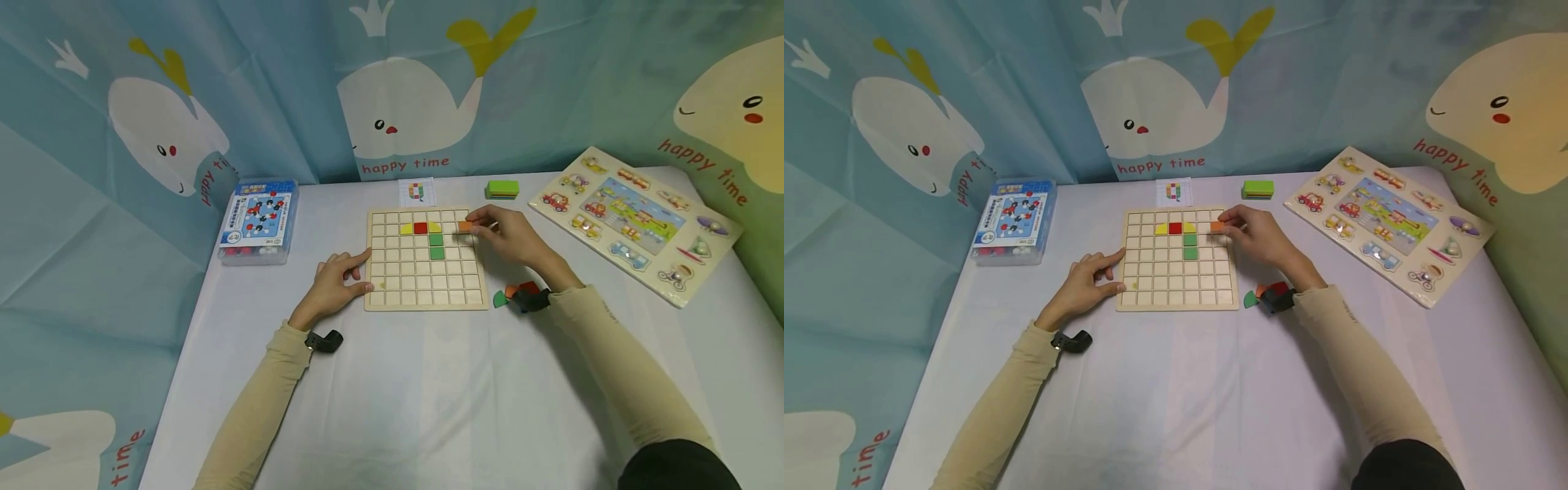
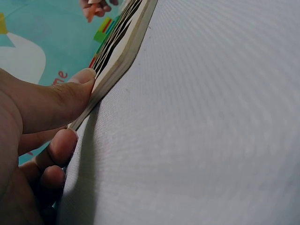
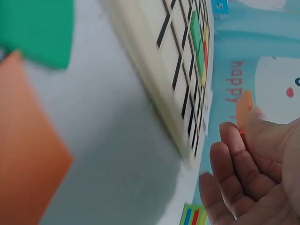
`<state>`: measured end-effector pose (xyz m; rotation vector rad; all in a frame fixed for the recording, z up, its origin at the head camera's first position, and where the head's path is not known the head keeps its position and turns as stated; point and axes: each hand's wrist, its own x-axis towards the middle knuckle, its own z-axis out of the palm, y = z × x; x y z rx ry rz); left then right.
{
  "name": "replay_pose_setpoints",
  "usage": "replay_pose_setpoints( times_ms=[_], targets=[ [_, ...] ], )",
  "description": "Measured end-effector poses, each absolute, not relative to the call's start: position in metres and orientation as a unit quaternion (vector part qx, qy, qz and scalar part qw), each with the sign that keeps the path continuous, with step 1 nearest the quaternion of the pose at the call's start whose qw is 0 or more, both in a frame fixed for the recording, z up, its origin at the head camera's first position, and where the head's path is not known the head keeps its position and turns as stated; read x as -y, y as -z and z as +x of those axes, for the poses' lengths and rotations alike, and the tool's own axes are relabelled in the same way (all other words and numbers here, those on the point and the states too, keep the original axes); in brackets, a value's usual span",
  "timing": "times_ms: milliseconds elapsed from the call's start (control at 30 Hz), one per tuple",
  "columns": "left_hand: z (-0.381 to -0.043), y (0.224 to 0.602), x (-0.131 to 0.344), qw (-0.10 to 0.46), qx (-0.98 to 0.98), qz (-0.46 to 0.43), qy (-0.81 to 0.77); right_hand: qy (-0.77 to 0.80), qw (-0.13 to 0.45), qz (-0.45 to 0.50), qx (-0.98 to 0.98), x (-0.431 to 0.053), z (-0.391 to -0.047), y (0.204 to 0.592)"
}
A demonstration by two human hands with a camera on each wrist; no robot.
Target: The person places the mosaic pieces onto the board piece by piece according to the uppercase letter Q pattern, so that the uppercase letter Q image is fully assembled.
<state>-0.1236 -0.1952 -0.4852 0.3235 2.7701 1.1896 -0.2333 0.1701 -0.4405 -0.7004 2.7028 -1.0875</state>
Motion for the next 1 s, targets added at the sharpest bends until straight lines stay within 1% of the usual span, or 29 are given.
replay_pose_setpoints(
  times_ms=[800, 1000],
  targets=[
    [-0.124, 0.488, 0.196, 0.052, -0.91, 0.105, -0.398, 0.396, 0.12, -0.294, -0.862, -0.12, -0.23, 0.439],
    [-0.124, 0.488, 0.197, 0.051, -0.909, 0.107, -0.4, 0.39, 0.12, -0.314, -0.858, -0.11, -0.232, 0.442]
  ],
)
